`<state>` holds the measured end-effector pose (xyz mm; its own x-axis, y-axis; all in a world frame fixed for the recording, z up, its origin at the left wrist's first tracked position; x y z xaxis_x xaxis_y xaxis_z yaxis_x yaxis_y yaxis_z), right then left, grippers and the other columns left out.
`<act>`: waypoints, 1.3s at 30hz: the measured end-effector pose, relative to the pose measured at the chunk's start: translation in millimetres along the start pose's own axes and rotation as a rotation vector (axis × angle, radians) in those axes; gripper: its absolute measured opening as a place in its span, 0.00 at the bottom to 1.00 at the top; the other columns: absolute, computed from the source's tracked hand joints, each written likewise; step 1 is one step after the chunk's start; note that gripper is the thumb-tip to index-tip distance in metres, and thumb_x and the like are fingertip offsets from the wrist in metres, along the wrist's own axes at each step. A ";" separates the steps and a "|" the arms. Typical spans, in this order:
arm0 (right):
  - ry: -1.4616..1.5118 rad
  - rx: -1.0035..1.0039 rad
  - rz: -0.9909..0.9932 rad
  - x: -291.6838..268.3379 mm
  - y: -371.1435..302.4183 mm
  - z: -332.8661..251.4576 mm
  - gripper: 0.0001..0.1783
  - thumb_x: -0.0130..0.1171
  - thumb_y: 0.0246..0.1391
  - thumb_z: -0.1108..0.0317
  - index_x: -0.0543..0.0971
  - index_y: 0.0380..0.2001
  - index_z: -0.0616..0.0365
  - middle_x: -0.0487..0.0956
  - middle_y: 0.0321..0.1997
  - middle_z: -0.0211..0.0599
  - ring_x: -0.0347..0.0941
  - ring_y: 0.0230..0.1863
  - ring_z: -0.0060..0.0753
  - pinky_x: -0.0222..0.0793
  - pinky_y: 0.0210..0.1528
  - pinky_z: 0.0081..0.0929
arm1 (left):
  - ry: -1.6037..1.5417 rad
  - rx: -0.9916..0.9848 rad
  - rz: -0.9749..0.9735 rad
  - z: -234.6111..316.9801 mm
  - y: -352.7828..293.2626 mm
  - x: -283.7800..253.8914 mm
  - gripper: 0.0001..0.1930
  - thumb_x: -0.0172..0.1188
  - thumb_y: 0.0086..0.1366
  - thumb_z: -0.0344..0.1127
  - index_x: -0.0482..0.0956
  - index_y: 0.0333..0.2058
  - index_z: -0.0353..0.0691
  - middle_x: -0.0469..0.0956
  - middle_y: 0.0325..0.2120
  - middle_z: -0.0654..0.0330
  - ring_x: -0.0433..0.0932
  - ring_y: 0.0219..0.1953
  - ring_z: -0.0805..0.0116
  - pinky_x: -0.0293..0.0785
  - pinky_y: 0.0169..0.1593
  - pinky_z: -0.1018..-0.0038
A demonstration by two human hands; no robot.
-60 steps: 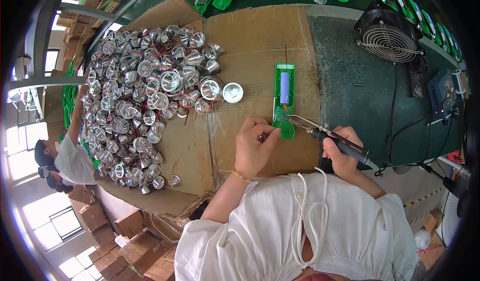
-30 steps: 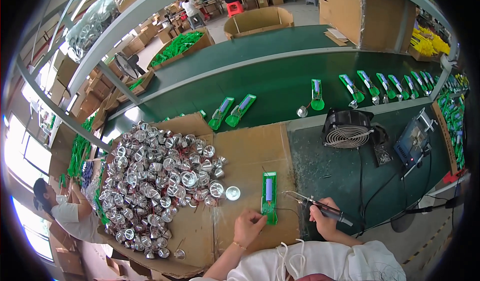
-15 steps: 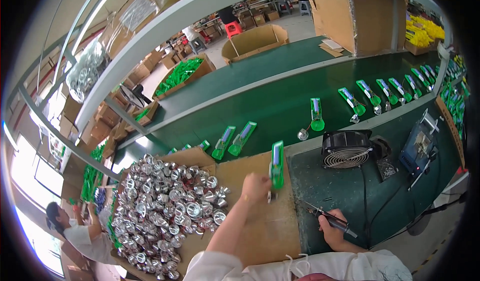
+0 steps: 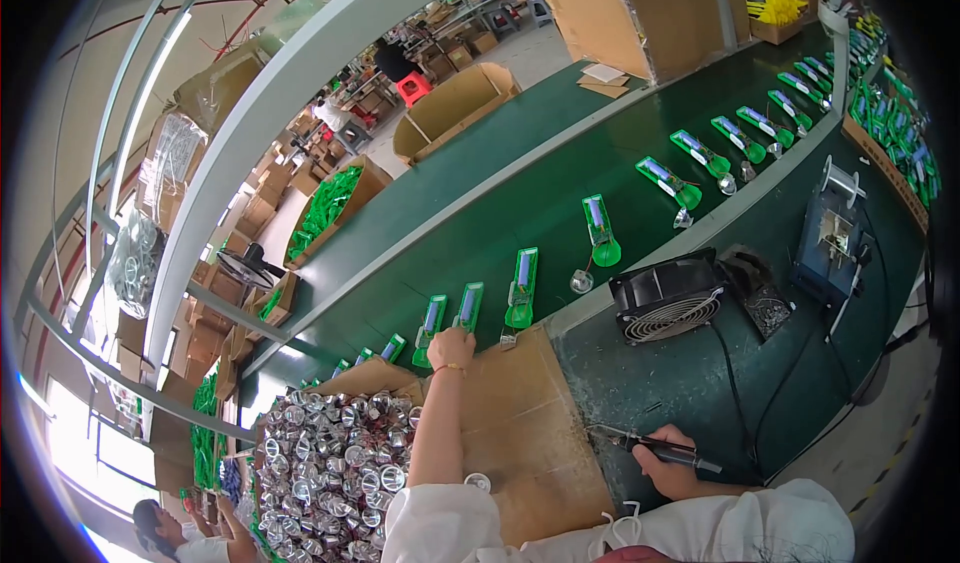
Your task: Soldering electronic components and wires onto small circuit boards for portable lights.
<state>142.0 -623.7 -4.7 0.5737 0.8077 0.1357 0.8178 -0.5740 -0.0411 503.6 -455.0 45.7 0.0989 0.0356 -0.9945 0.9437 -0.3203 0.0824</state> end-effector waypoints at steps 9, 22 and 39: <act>0.085 -0.031 -0.017 2.6 -0.5 -12.5 0.08 0.59 0.46 0.72 0.69 0.24 0.60 0.72 0.15 0.30 0.66 0.15 0.15 0.61 0.16 0.16 | -0.192 0.133 -0.083 37.7 -224.9 -32.9 0.14 0.55 0.50 0.46 0.77 0.14 0.44 0.73 0.12 0.56 0.76 0.19 0.58 0.71 0.24 0.65; 0.054 -0.162 0.001 0.1 -10.8 -14.4 0.08 0.57 0.47 0.72 0.68 0.24 0.61 0.71 0.15 0.29 0.65 0.13 0.15 0.60 0.15 0.15 | 0.066 0.222 0.227 -14.1 -304.8 5.2 0.14 0.55 0.53 0.40 0.73 0.40 0.48 0.69 0.46 0.63 0.64 0.53 0.67 0.51 0.56 0.56; 0.007 -0.127 -0.047 5.2 -21.9 -21.1 0.09 0.56 0.48 0.71 0.66 0.25 0.60 0.70 0.16 0.31 0.63 0.13 0.16 0.58 0.14 0.13 | -0.160 -0.026 0.232 -4.6 -338.8 -21.1 0.18 0.58 0.48 0.54 0.74 0.31 0.47 0.69 0.29 0.58 0.71 0.32 0.60 0.65 0.32 0.64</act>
<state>126.2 -609.7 17.8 0.5343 0.8334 0.1411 0.8313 -0.5483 0.0910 183.2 -342.9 39.0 0.2640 -0.1867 -0.9463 0.9097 -0.2777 0.3086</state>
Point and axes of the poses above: each hand's wrist, its own y-axis towards the middle knuckle, its own x-axis out of the palm, z = x × y, the point moved 1 cm from there along y, towards the middle knuckle
